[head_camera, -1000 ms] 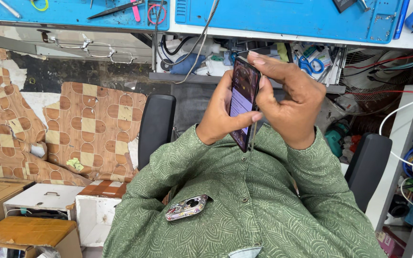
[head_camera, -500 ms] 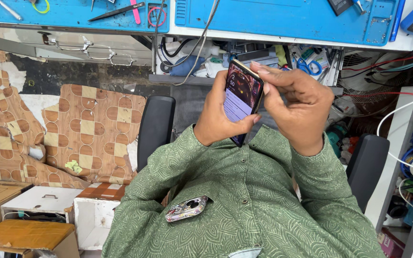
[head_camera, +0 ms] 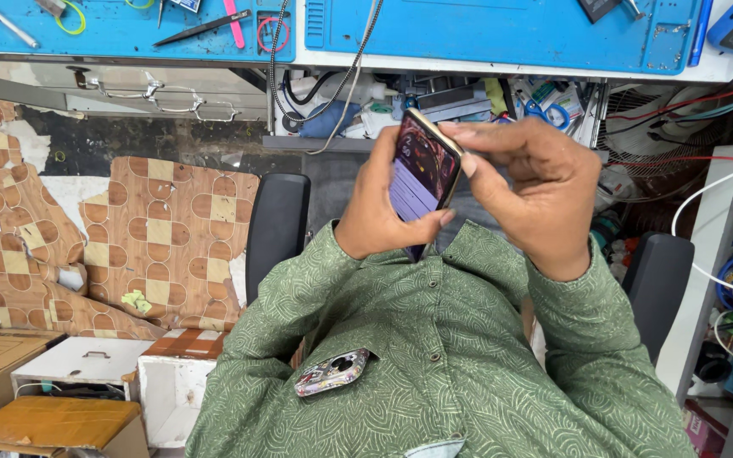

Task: The person uses a screwdriver to remove screws from the back of a smartphone, then opens the device and removes the battery. The person inspects the internal components and places the battery on the workbench.

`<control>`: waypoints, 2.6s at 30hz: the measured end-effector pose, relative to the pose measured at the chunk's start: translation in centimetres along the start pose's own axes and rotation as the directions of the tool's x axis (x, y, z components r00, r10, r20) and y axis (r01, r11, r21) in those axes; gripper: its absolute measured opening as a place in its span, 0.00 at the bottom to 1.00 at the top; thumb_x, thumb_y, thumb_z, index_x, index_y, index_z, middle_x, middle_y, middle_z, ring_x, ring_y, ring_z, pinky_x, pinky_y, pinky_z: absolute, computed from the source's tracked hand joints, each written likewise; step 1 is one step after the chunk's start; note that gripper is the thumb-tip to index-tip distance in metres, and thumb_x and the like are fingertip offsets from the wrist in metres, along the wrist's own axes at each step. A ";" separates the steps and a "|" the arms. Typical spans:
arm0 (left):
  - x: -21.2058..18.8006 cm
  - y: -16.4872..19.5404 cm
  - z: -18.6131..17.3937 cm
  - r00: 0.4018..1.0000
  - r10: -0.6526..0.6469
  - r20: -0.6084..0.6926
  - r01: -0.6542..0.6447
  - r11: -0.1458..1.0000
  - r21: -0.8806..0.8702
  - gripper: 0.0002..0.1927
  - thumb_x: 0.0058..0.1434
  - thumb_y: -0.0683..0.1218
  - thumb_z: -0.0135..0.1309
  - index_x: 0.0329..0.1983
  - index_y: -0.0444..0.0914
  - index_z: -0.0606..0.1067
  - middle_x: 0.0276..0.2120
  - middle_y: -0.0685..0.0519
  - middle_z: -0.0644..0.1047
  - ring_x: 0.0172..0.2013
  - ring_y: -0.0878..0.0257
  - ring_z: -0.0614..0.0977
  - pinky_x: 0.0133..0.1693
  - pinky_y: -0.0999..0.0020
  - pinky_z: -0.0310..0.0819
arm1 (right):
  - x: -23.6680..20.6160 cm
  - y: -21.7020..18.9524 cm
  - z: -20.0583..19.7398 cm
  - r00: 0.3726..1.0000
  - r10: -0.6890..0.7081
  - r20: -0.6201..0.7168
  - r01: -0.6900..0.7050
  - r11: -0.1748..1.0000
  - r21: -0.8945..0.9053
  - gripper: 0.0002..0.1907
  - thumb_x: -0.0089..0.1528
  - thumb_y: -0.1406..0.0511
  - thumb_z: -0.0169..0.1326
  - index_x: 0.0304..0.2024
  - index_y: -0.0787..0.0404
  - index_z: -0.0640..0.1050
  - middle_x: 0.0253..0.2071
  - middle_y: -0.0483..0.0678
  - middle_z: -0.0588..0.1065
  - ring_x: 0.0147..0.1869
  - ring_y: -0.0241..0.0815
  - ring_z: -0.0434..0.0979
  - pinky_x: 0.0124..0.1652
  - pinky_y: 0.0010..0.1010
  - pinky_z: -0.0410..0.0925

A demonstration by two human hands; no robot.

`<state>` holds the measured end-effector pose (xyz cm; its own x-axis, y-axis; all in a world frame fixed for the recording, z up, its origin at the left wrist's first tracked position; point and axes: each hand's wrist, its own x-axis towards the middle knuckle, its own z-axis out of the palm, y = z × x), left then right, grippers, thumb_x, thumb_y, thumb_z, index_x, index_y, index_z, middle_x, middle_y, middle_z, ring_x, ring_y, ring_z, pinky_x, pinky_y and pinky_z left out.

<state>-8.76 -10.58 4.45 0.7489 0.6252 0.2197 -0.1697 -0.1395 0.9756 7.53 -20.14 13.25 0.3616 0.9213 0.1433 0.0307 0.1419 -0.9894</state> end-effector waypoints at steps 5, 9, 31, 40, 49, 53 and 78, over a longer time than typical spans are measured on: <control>-0.1 0.3 0.9 0.958 -0.160 0.238 0.269 0.787 -0.555 0.47 0.55 0.49 0.67 0.70 0.30 0.54 0.47 0.51 0.69 0.47 0.63 0.73 0.51 0.72 0.68 | 0.9 -1.1 -0.4 0.993 -0.107 0.055 0.110 0.992 -0.060 0.06 0.68 0.71 0.56 0.47 0.68 0.78 0.52 0.54 0.76 0.62 0.46 0.78 0.62 0.35 0.72; -0.8 2.1 0.8 0.842 -0.195 0.503 0.538 0.354 -0.765 0.55 0.52 0.57 0.66 0.74 0.25 0.54 0.34 0.49 0.68 0.28 0.65 0.72 0.27 0.73 0.66 | 1.3 -1.7 -1.3 0.994 -0.108 -0.006 0.108 0.994 0.010 0.09 0.71 0.66 0.57 0.49 0.65 0.78 0.50 0.52 0.78 0.57 0.42 0.79 0.60 0.32 0.73; -2.9 5.3 2.1 0.827 -0.072 0.558 0.541 -0.172 -0.823 0.54 0.64 0.69 0.47 0.78 0.24 0.50 0.45 0.38 0.73 0.42 0.58 0.76 0.46 0.68 0.72 | -0.4 -1.7 -3.0 0.995 -0.073 -0.068 0.065 0.992 -0.107 0.12 0.71 0.64 0.60 0.50 0.68 0.77 0.48 0.51 0.77 0.52 0.37 0.78 0.55 0.25 0.72; -3.6 1.8 0.8 0.879 -0.232 0.416 0.461 0.196 -0.865 0.39 0.78 0.66 0.25 0.78 0.34 0.56 0.67 0.33 0.69 0.62 0.49 0.76 0.65 0.56 0.71 | -2.3 -0.9 -2.1 0.993 0.039 -0.112 -0.048 0.996 -0.080 0.13 0.66 0.66 0.62 0.45 0.68 0.73 0.44 0.46 0.72 0.48 0.34 0.74 0.51 0.25 0.71; -5.3 -2.2 1.3 0.875 -0.372 0.309 0.424 0.283 -0.860 0.34 0.81 0.62 0.26 0.73 0.32 0.62 0.64 0.42 0.73 0.63 0.55 0.77 0.66 0.57 0.71 | -3.2 2.4 -1.3 0.995 0.099 -0.020 -0.101 0.982 -0.160 0.13 0.67 0.73 0.64 0.41 0.66 0.70 0.38 0.45 0.70 0.41 0.29 0.70 0.44 0.20 0.67; -5.6 -2.7 1.1 0.879 -0.393 0.269 0.435 0.430 -0.791 0.33 0.80 0.61 0.26 0.72 0.31 0.63 0.63 0.44 0.73 0.62 0.57 0.77 0.65 0.60 0.71 | -3.1 2.9 -1.2 0.973 0.226 -0.052 -0.230 0.971 -0.063 0.12 0.66 0.71 0.63 0.42 0.64 0.71 0.38 0.42 0.72 0.41 0.28 0.72 0.41 0.19 0.68; -5.1 -3.3 1.0 0.874 -0.350 0.338 0.464 0.389 -0.796 0.35 0.79 0.63 0.28 0.72 0.32 0.64 0.61 0.42 0.75 0.60 0.54 0.79 0.64 0.57 0.73 | -2.2 3.3 -1.1 0.928 0.372 0.006 -0.371 0.925 0.080 0.12 0.67 0.69 0.60 0.38 0.62 0.68 0.35 0.43 0.72 0.38 0.28 0.73 0.39 0.21 0.70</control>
<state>-11.41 -14.04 0.12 0.9300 0.3358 -0.1492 -0.2289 0.8471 0.4795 7.86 -22.07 9.69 0.3413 0.9101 -0.2350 -0.1809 -0.1818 -0.9666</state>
